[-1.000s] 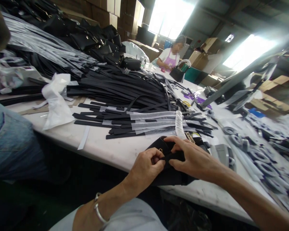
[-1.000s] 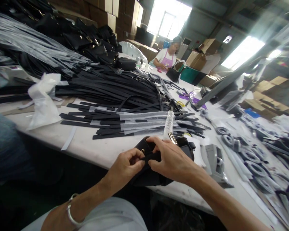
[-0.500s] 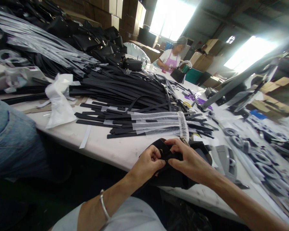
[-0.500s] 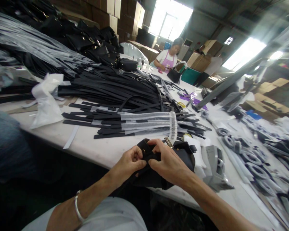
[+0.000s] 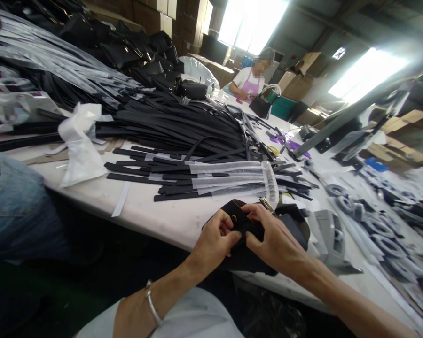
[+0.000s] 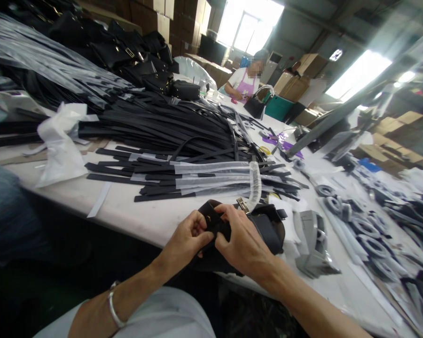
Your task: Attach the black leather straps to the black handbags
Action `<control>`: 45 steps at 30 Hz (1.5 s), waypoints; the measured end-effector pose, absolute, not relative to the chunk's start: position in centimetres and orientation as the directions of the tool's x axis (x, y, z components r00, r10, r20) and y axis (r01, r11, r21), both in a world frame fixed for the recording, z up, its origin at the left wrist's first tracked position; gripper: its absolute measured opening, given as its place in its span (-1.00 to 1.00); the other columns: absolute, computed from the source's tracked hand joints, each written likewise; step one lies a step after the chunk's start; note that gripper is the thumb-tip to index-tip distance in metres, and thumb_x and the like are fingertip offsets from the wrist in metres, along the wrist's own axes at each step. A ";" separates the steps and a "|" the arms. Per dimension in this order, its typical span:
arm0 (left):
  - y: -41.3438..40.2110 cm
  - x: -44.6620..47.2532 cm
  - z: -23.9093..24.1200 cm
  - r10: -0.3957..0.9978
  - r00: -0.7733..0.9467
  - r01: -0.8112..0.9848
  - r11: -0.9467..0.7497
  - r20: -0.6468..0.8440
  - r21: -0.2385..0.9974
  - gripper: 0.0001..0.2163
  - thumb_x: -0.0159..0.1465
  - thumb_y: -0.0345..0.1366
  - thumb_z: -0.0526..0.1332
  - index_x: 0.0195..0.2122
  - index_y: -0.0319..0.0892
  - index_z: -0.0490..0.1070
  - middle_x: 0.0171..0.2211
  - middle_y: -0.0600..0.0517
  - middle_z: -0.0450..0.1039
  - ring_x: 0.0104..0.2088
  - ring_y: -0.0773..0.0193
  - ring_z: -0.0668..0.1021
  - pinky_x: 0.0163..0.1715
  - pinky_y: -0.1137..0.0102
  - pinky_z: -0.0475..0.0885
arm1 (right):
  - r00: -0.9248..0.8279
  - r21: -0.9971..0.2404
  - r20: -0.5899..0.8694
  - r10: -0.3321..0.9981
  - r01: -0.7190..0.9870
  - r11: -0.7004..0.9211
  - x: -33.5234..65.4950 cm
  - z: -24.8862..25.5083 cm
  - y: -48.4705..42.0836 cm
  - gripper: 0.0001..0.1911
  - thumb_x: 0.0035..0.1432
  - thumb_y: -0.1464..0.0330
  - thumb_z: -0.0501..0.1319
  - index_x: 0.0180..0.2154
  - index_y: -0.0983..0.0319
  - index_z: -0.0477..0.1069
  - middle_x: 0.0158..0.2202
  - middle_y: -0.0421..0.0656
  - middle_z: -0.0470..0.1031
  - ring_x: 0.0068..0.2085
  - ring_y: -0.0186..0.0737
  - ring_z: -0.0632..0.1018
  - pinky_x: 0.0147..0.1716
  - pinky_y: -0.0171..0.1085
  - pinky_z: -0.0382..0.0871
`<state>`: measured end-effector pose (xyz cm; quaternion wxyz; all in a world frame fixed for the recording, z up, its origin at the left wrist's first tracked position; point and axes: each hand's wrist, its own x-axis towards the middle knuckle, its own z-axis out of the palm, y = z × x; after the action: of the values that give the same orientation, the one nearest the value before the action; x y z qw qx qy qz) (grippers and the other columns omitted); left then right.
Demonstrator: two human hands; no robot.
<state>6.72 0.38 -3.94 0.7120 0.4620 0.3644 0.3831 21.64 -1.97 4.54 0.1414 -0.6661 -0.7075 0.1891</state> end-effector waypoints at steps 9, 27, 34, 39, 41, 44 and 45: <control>1.5 6.2 -4.2 0.810 0.563 -0.289 0.380 -0.166 0.879 -0.73 0.03 -0.33 0.33 -0.38 -0.16 0.19 -0.57 0.26 0.22 -0.69 0.51 0.34 -0.75 0.59 0.35 | -0.198 -0.553 -0.121 0.973 0.827 0.100 21.3 6.0 -1.3 -0.65 -0.02 0.50 0.12 -0.14 0.14 0.32 -0.24 -0.22 0.50 -0.17 -0.17 0.52 -0.14 -0.23 0.33; 1.8 6.5 -3.8 0.790 0.585 -0.280 0.408 -0.182 0.869 -0.70 -0.01 -0.28 0.35 -0.47 -0.14 0.16 -0.62 0.27 0.19 -0.73 0.51 0.27 -0.80 0.57 0.29 | -0.153 -0.375 -0.178 0.972 0.924 0.076 20.9 6.5 0.2 -0.85 -0.10 0.48 0.13 -0.42 0.17 0.22 -0.51 -0.30 0.36 -0.45 -0.26 0.40 -0.43 -0.30 0.19; 1.4 5.6 -2.1 0.917 0.395 -0.080 0.095 -0.056 0.992 -0.83 0.07 -0.41 0.24 -0.36 -0.14 0.23 -0.51 0.18 0.29 -0.51 0.38 0.40 -0.51 0.48 0.36 | -0.260 -0.326 -0.157 0.953 0.924 0.198 20.7 8.2 -0.6 -0.73 -0.02 0.49 0.16 -0.21 0.18 0.35 -0.27 -0.16 0.49 -0.20 -0.12 0.48 -0.16 -0.18 0.31; 0.1 4.6 -0.6 0.855 0.295 0.116 -0.476 0.427 0.872 -0.60 0.13 -0.38 0.26 0.00 -0.10 0.24 0.04 -0.10 0.34 0.08 0.03 0.40 0.06 0.10 0.34 | -0.238 -0.330 0.109 0.965 0.907 0.261 23.8 12.4 -1.0 -0.65 0.17 0.37 0.20 0.02 0.10 0.40 0.02 -0.14 0.49 0.05 -0.09 0.46 0.09 -0.14 0.26; -0.2 5.0 -0.6 0.766 0.372 0.172 -0.612 0.525 0.772 -0.42 0.06 -0.35 0.34 0.11 -0.09 0.17 0.13 -0.14 0.29 0.17 -0.06 0.32 0.14 0.02 0.28 | -0.032 -0.310 0.216 0.976 0.946 0.099 26.6 13.4 0.1 -0.75 0.24 0.35 0.13 -0.06 0.13 0.46 -0.06 -0.15 0.55 -0.03 -0.12 0.53 0.01 -0.16 0.33; -0.6 6.1 -0.7 0.713 0.430 0.288 -0.690 0.553 0.664 -0.27 0.00 -0.39 0.37 0.20 -0.11 0.09 0.15 -0.17 0.32 0.22 -0.13 0.29 0.15 -0.04 0.27 | -0.034 -0.122 0.188 0.982 0.991 0.057 30.7 12.8 2.9 -0.73 0.23 0.40 0.12 -0.06 0.21 0.46 -0.11 -0.10 0.57 -0.09 -0.12 0.56 -0.05 -0.18 0.38; -0.7 6.5 -0.7 0.706 0.432 0.322 -0.702 0.561 0.635 -0.26 0.00 -0.41 0.35 0.21 -0.12 0.08 0.14 -0.17 0.34 0.22 -0.15 0.29 0.15 -0.05 0.27 | -0.121 -0.013 0.147 0.982 0.992 0.124 31.7 12.1 4.1 -0.69 0.22 0.44 0.11 -0.01 0.23 0.43 -0.05 -0.06 0.54 -0.05 -0.11 0.53 -0.01 -0.17 0.36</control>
<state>6.46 -0.73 -0.72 0.2233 0.8162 0.3151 0.4298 31.69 4.06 12.14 0.0597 -0.6604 -0.7473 -0.0438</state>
